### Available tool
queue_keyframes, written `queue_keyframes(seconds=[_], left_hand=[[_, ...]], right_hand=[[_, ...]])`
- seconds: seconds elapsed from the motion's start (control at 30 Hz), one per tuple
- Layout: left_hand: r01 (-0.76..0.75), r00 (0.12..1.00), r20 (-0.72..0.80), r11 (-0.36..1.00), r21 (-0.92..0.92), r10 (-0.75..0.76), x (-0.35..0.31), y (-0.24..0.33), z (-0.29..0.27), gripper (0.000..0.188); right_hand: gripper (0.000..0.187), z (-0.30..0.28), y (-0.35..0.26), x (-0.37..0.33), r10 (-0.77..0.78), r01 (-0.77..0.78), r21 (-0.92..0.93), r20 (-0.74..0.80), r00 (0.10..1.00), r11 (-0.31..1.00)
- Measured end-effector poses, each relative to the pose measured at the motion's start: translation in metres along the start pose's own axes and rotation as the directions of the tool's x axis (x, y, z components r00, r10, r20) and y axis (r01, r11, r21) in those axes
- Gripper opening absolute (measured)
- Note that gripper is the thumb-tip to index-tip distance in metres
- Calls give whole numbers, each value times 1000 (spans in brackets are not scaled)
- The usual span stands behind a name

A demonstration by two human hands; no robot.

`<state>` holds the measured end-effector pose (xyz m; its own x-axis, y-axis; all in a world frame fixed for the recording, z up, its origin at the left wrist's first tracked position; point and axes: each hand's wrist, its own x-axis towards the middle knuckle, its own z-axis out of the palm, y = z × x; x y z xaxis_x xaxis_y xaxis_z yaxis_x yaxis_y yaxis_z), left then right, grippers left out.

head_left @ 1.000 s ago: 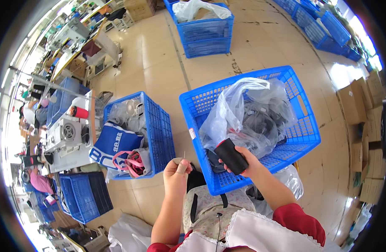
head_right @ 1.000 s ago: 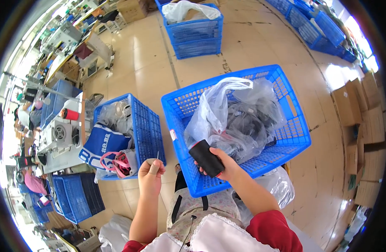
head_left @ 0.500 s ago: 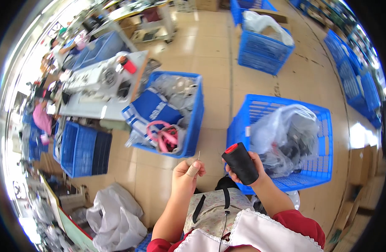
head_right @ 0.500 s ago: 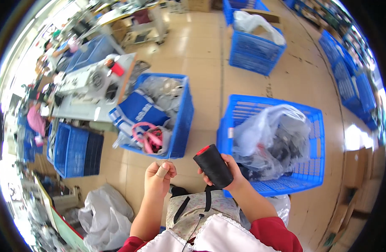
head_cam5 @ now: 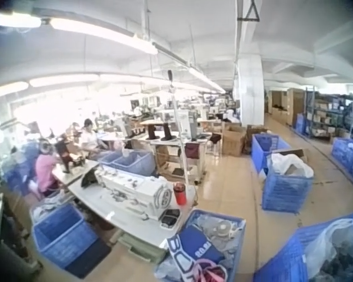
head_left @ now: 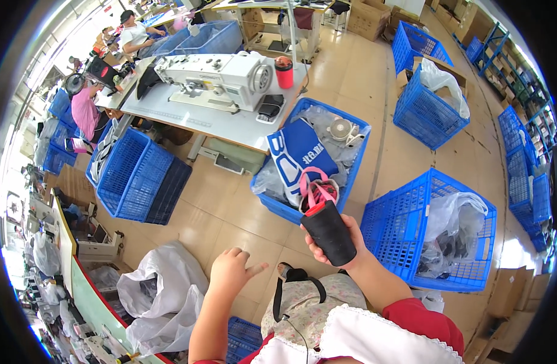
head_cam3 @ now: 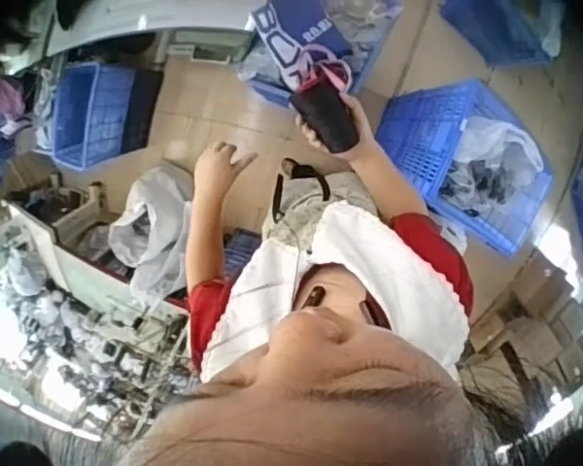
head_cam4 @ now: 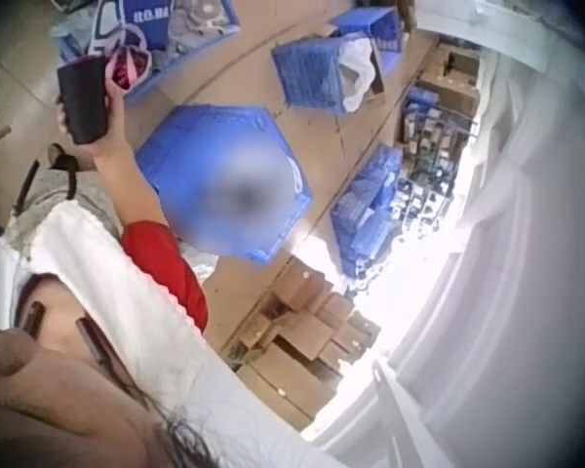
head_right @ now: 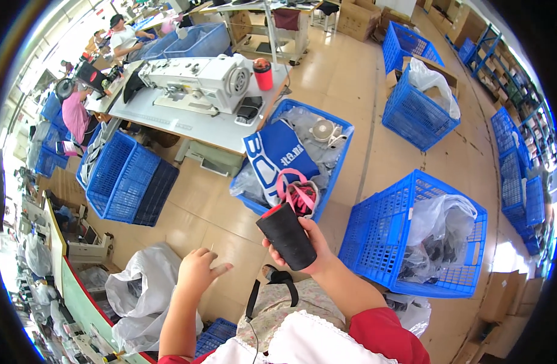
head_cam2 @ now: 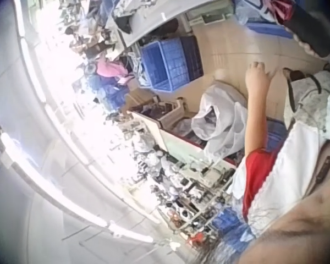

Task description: Manually sewing or stitching the inner lining of a boot or shoe upper using a needle and thread.

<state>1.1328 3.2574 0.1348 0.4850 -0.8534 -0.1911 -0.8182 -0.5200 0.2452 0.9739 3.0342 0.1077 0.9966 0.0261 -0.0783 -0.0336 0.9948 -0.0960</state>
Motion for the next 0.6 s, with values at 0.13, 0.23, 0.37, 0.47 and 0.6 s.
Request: queue_keyframes(seconds=[0.13, 0.23, 0.37, 0.47, 0.6], left_hand=[[20, 923, -371, 975, -221, -103, -13, -26, -5, 21], [-113, 768, -615, 906, -408, -181, -9, -8, -28, 16], [-319, 699, -709, 847, -426, -94, 2, 13, -53, 20], [-381, 693, -721, 856, -351, 13, 12, 10, -57, 20], [-335, 732, -680, 857, -392, -25, 22, 8, -58, 19]], right_hand=[[67, 17, 23, 34, 129, -128, 167, 7, 992, 978], [78, 25, 33, 56, 162, -163, 184, 17, 987, 969], [69, 37, 43, 72, 201, -202, 119, 17, 979, 972], [62, 38, 45, 79, 248, -249, 87, 20, 969, 965], [59, 37, 36, 87, 285, -283, 52, -27, 958, 958]])
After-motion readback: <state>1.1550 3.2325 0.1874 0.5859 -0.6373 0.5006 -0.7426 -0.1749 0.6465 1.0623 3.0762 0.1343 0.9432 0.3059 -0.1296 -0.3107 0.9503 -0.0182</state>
